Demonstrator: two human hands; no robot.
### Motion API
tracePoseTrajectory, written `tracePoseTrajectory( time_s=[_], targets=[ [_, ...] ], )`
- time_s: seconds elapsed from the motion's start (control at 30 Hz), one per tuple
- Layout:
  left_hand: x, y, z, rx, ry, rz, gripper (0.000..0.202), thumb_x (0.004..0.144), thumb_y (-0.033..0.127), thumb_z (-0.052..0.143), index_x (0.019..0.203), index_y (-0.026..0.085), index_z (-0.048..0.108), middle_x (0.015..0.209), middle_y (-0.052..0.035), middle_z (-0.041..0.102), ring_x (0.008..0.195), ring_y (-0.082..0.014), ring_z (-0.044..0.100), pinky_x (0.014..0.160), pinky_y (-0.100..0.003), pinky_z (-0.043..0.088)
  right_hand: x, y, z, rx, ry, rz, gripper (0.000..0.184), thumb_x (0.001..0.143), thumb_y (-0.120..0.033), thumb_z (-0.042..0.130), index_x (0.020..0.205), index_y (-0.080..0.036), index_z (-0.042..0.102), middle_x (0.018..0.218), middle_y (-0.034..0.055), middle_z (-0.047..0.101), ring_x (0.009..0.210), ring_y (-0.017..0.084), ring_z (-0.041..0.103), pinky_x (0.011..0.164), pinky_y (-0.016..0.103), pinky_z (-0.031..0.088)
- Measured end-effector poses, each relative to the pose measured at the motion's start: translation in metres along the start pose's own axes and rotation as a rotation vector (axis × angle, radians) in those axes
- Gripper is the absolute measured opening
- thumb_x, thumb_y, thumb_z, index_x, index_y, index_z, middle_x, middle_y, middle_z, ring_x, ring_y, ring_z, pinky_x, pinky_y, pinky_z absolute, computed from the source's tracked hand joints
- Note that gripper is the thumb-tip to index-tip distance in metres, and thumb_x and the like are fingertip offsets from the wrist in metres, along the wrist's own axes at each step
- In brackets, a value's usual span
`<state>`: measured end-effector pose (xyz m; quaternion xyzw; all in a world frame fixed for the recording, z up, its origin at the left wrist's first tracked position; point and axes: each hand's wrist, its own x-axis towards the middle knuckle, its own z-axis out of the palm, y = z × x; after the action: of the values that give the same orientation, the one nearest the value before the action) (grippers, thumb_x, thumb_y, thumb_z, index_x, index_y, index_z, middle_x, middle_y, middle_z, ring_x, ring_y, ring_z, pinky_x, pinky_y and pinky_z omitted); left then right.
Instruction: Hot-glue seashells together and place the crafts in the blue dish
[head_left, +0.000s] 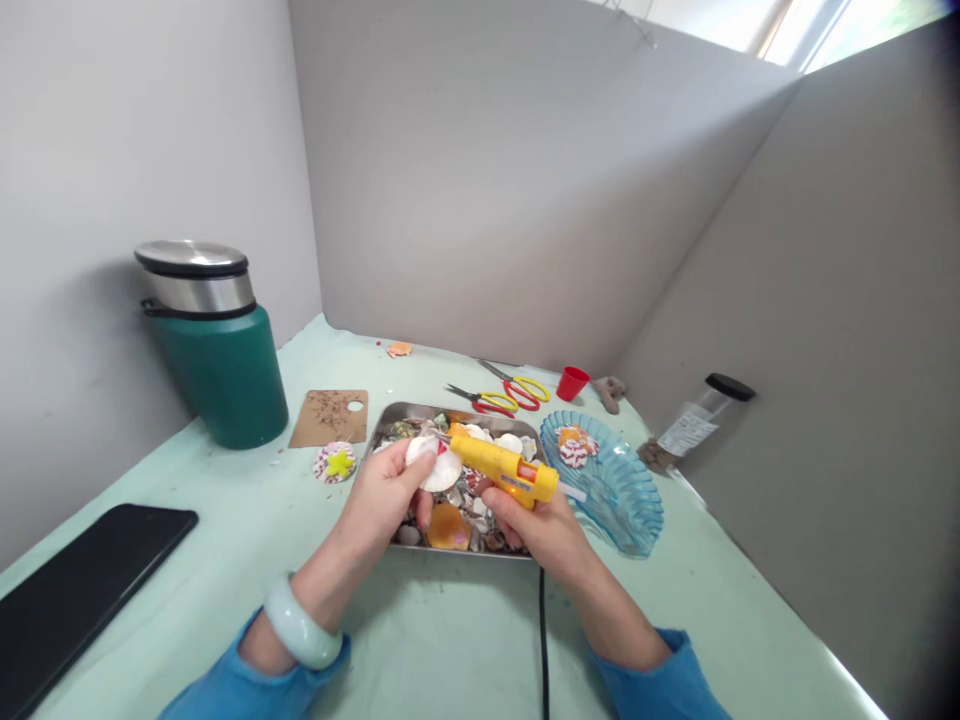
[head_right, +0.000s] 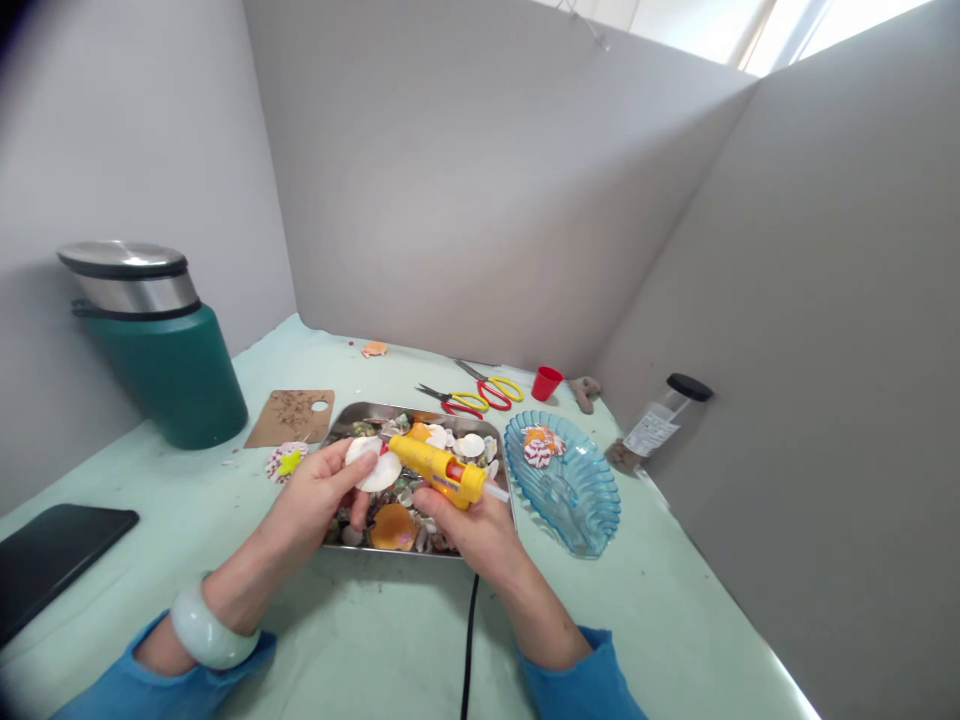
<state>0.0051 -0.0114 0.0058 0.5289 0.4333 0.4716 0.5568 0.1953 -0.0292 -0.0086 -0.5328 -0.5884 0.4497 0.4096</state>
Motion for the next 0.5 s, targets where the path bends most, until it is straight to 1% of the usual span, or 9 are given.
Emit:
tracePoseTrajectory(
  time_s=[0.17, 0.33, 0.5],
  targets=[
    [0.0010, -0.0009, -0.0005, -0.034, 0.016, -0.005, 0.029, 0.080, 0.047, 0.058, 0.075, 0.019, 0.051, 0.035, 0.0057, 0.049, 0.034, -0.0103, 0.042, 0.040, -0.020, 0.028, 0.0007, 0.0011, 0.0003, 0.004, -0.002, -0.002, 0.035, 0.076, -0.051, 0.065, 0.079, -0.017, 0.064, 0.047, -0.0045, 0.045, 0.044, 0.010, 0.039, 0.044, 0.024, 0.032],
    [0.0019, -0.0051, -0.0018, -0.005, 0.011, 0.001, 0.028, 0.083, 0.046, 0.054, 0.075, 0.020, 0.049, 0.034, 0.0058, 0.049, 0.033, -0.0098, 0.041, 0.040, -0.019, 0.030, 0.0002, 0.0009, 0.0003, 0.003, 0.006, 0.025, 0.036, 0.075, -0.052, 0.065, 0.078, -0.016, 0.063, 0.047, -0.0042, 0.046, 0.044, 0.010, 0.039, 0.044, 0.024, 0.032],
    [0.0014, -0.0035, -0.0010, 0.040, 0.011, 0.014, 0.028, 0.085, 0.045, 0.052, 0.075, 0.020, 0.049, 0.034, 0.0064, 0.048, 0.033, -0.0094, 0.041, 0.041, -0.019, 0.031, -0.0002, -0.0017, 0.0013, -0.002, 0.018, 0.037, 0.037, 0.074, -0.053, 0.065, 0.076, -0.015, 0.063, 0.045, -0.0046, 0.045, 0.043, 0.010, 0.038, 0.044, 0.024, 0.032]
  ],
)
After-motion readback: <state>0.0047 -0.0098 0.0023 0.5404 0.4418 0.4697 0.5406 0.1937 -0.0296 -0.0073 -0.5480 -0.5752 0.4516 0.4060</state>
